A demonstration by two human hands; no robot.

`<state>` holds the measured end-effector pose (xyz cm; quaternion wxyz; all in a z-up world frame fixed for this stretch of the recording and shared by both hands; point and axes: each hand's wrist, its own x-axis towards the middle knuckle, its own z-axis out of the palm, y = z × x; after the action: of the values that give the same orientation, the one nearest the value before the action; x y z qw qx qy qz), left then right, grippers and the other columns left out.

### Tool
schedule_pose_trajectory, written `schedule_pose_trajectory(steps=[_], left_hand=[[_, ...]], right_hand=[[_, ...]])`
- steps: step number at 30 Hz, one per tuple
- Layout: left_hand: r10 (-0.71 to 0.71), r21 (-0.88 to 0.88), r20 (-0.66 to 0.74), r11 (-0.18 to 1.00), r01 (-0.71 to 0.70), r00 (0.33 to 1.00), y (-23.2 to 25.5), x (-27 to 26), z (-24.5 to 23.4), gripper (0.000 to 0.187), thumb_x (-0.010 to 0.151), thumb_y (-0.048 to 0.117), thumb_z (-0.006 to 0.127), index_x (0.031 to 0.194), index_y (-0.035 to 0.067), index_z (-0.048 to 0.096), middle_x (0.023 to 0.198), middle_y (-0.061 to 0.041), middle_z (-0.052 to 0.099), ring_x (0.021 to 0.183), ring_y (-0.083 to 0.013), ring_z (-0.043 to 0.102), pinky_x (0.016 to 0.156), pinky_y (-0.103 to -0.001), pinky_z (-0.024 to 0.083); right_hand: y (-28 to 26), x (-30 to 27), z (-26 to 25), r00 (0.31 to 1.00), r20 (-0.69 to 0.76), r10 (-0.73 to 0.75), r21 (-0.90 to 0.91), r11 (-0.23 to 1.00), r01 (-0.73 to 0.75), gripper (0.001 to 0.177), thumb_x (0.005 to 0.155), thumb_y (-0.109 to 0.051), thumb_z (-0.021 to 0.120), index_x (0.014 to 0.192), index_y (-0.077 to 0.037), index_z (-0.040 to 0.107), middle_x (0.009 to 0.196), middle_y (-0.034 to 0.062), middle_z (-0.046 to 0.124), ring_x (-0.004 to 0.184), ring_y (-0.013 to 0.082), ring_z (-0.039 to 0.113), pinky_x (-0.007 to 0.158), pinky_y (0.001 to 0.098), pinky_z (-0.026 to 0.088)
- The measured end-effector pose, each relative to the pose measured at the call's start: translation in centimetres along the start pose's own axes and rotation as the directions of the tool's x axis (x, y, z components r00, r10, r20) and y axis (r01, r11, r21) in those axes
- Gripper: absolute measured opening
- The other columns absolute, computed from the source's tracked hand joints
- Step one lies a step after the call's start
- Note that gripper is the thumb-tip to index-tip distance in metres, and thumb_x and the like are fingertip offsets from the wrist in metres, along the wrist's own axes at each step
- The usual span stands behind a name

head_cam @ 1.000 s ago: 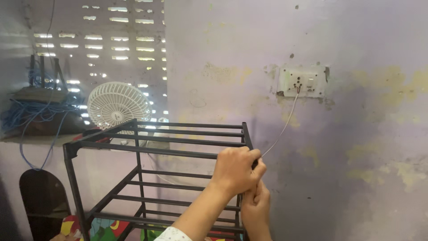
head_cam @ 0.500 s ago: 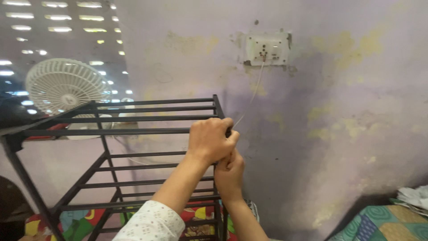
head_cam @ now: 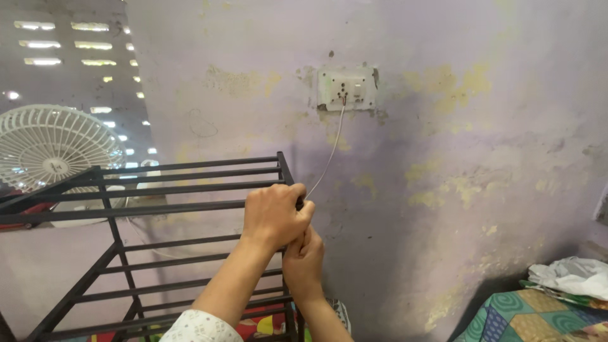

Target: The person disassembles a black metal shelving unit by hand. They remove the vertical support poles from the horizontal frame sections and place them on the bed.

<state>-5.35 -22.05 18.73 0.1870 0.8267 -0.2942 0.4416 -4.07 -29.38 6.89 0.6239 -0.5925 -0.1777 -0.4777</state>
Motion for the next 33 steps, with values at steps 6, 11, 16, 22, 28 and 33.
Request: schedule_pose_trajectory(steps=[6,11,16,22,28,33], left_hand=[[-0.057,-0.003,0.058,0.998,0.057,0.997,-0.1,0.1,-0.3,0.027,0.080,0.037,0.063,0.080,0.014,0.076,0.069,-0.010,0.072,0.064,-0.0315,0.070,0.061,-0.046,0.054],[0.028,-0.007,0.110,1.000,-0.028,0.994,-0.9,1.0,-0.7,0.030,0.077,0.040,0.063,0.082,0.014,0.077,0.070,-0.011,0.072,0.067,-0.0330,0.071,0.066,-0.046,0.056],[0.057,0.056,0.109,0.996,-0.064,0.992,0.1,0.9,-0.2,0.035,0.083,0.041,0.059,0.081,0.011,0.077,0.072,-0.012,0.073,0.072,-0.0317,0.072,0.069,-0.046,0.057],[-0.115,-0.038,0.018,0.993,0.116,0.993,-0.5,5.0,-3.5,0.035,0.084,0.039,0.055,0.077,0.013,0.078,0.074,-0.014,0.073,0.071,-0.0338,0.072,0.067,-0.047,0.056],[0.004,-0.049,-0.019,0.999,-0.005,1.000,0.1,3.3,-2.2,0.036,0.083,0.041,0.058,0.074,0.010,0.076,0.070,-0.017,0.071,0.066,-0.0356,0.070,0.065,-0.048,0.056],[0.068,-0.009,0.024,0.998,-0.068,0.997,0.6,0.7,-1.9,0.045,0.095,0.048,0.057,0.090,0.006,0.072,0.068,-0.014,0.068,0.067,-0.0329,0.069,0.065,-0.047,0.054]], right_hand=[[0.5,0.1,-0.2,0.998,0.054,-0.038,0.040,0.999,0.036,0.017,0.103,-0.010,0.050,0.098,0.001,0.062,0.073,0.0000,0.062,0.064,0.0058,0.053,0.056,0.0257,0.043],[1.2,1.5,-2.9,0.866,0.481,0.135,0.458,0.804,-0.380,0.029,0.115,-0.023,0.049,0.099,-0.002,0.060,0.069,-0.0071,0.048,0.058,0.0019,0.040,0.052,0.0214,0.033],[1.2,1.1,-1.5,0.979,0.203,0.025,0.270,0.960,-0.080,0.027,0.107,-0.025,0.048,0.096,-0.002,0.057,0.072,-0.0060,0.052,0.062,0.0040,0.042,0.053,0.0252,0.034],[0.0,-0.8,-0.7,0.999,0.027,-0.026,-0.130,0.991,0.030,0.039,0.109,-0.028,0.048,0.077,-0.004,0.051,0.062,-0.0047,0.042,0.058,0.0057,0.039,0.051,0.0272,0.033],[0.3,-0.7,-1.9,0.972,0.151,0.182,0.240,0.947,-0.214,0.043,0.110,-0.039,0.046,0.085,-0.006,0.058,0.068,-0.0044,0.044,0.060,0.0062,0.038,0.051,0.0255,0.031],[-0.2,-1.0,-3.6,0.917,0.183,0.355,0.223,0.893,-0.390,0.050,0.106,-0.047,0.038,0.095,-0.009,0.067,0.072,-0.0012,0.057,0.062,0.0094,0.050,0.056,0.0256,0.041]])
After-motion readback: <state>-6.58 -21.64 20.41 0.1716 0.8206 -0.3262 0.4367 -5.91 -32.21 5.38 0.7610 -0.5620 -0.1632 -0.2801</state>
